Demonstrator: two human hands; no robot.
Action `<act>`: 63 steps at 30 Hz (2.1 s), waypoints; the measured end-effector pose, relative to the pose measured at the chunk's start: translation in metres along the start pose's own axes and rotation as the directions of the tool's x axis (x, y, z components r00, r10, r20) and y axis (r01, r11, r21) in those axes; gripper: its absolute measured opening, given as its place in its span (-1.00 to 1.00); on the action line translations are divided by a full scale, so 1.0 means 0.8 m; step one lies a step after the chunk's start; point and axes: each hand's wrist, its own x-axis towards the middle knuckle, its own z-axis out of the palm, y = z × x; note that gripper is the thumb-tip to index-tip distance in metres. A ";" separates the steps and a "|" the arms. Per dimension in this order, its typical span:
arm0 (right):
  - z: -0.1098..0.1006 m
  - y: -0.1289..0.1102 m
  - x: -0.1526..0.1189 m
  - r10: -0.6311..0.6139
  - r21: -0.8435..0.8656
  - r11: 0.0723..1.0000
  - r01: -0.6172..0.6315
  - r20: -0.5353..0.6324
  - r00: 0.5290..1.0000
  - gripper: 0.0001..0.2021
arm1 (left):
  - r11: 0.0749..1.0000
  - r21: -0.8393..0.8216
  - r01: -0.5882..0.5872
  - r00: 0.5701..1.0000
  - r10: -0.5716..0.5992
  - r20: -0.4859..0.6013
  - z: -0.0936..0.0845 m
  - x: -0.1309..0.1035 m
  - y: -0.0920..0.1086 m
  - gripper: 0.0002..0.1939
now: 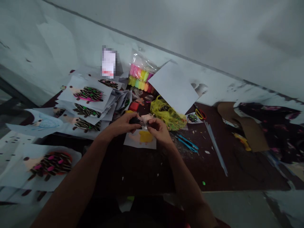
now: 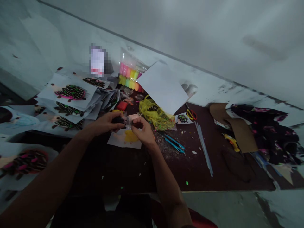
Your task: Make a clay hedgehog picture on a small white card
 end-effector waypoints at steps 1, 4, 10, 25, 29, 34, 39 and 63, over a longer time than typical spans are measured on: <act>-0.002 0.000 0.001 0.005 0.019 1.000 -0.005 -0.030 1.000 -0.74 | 1.000 -0.008 0.008 1.000 -0.009 -0.012 0.000 0.000 0.000 -0.72; -0.006 -0.003 0.001 0.012 0.053 0.999 -0.008 -0.076 0.997 -0.74 | 0.999 -0.026 0.020 0.998 -0.021 -0.059 0.003 -0.001 0.002 -0.70; -0.007 -0.012 -0.002 -0.031 -0.014 0.999 0.029 -0.114 0.993 -0.75 | 0.990 -0.123 0.061 0.971 -0.088 -0.221 0.006 0.004 0.003 -0.65; 0.016 -0.007 -0.009 -0.274 -0.139 0.957 0.253 -0.152 0.950 -0.82 | 0.954 -0.224 0.198 0.980 -0.201 0.009 0.025 0.004 -0.002 -0.57; 0.014 -0.012 -0.012 -0.311 -0.183 0.938 0.294 -0.076 0.947 -0.90 | 0.947 -0.246 0.204 0.979 -0.203 0.031 0.024 0.004 -0.001 -0.59; 0.011 -0.015 -0.012 -0.318 -0.226 0.925 0.306 -0.014 0.948 -0.89 | 0.929 -0.312 0.201 0.978 -0.209 0.008 0.018 0.005 -0.003 -0.61; 0.009 -0.015 -0.009 -0.328 -0.150 0.935 0.320 -0.029 0.944 -0.84 | 0.927 -0.350 0.132 0.989 -0.149 -0.020 0.014 0.008 -0.014 -0.65; 0.008 -0.019 -0.012 -0.389 -0.241 0.905 0.350 -0.137 0.911 -0.86 | 0.894 -0.426 0.136 0.988 -0.153 -0.004 0.020 0.010 -0.016 -0.60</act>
